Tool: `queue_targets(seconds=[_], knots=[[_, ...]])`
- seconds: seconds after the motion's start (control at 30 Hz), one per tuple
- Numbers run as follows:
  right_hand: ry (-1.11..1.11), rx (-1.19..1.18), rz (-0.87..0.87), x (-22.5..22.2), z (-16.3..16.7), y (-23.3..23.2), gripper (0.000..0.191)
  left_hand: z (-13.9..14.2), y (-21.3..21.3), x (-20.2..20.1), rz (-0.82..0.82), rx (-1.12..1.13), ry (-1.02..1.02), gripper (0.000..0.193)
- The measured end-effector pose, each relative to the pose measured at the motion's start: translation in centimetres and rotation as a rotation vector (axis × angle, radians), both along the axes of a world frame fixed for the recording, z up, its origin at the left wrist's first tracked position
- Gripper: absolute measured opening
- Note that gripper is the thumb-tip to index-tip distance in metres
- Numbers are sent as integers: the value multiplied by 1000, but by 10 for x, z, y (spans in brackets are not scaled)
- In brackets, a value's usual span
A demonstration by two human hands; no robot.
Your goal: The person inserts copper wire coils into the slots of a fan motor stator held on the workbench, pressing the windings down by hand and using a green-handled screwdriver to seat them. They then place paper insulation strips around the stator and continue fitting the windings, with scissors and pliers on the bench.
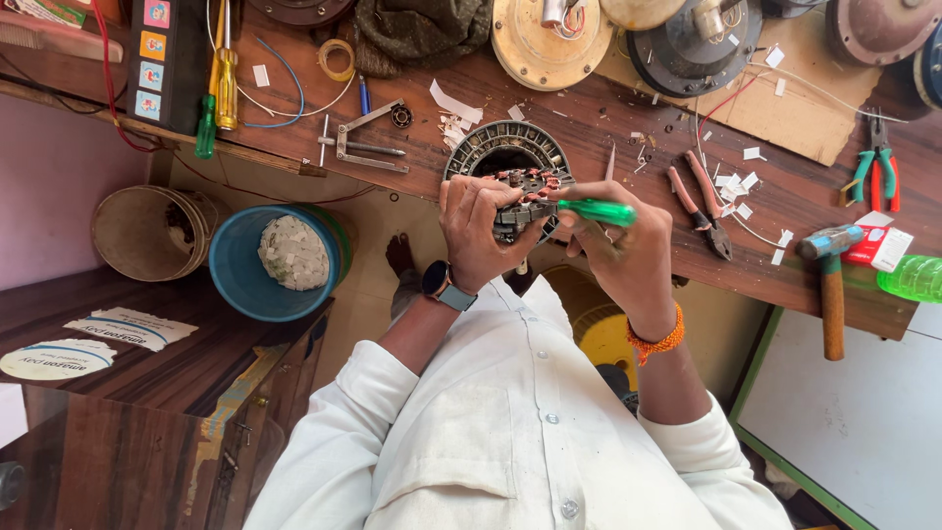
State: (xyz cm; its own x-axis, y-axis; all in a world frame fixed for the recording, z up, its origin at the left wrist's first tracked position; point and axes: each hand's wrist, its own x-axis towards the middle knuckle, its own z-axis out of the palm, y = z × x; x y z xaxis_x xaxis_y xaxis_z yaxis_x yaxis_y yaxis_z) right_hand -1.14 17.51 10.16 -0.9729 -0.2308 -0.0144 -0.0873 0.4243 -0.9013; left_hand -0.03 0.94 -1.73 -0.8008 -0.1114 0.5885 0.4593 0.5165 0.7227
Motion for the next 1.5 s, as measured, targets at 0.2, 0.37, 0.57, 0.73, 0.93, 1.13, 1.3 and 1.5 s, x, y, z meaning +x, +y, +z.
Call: queue_targets(seconds=[0.2, 0.37, 0.57, 0.73, 0.93, 1.13, 1.3, 1.5], knots=[[61, 72, 77, -8, 14, -4, 17, -2, 1, 1, -19, 18, 1, 42], [199, 167, 144, -1, 18, -14, 17, 0, 0, 4, 8, -14, 12, 44], [115, 37, 30, 1, 1, 2, 16, 1, -27, 4, -287, 129, -47, 45], [177, -323, -128, 33, -10, 26, 20, 11, -38, 9, -242, -105, -4, 41], [85, -357, -220, 66, -32, 26, 23, 36, -37, 8, -252, -316, -29, 42], [95, -389, -249, 62, -53, 14, 23, 47, -48, 6, -431, -106, -156, 50], [86, -494, -188, 65, -54, 4, 24, 42, -41, 14, -387, -47, -90, 48], [153, -292, -131, 60, -49, 1, 20, 29, -27, 23, -240, -45, 23, 39]])
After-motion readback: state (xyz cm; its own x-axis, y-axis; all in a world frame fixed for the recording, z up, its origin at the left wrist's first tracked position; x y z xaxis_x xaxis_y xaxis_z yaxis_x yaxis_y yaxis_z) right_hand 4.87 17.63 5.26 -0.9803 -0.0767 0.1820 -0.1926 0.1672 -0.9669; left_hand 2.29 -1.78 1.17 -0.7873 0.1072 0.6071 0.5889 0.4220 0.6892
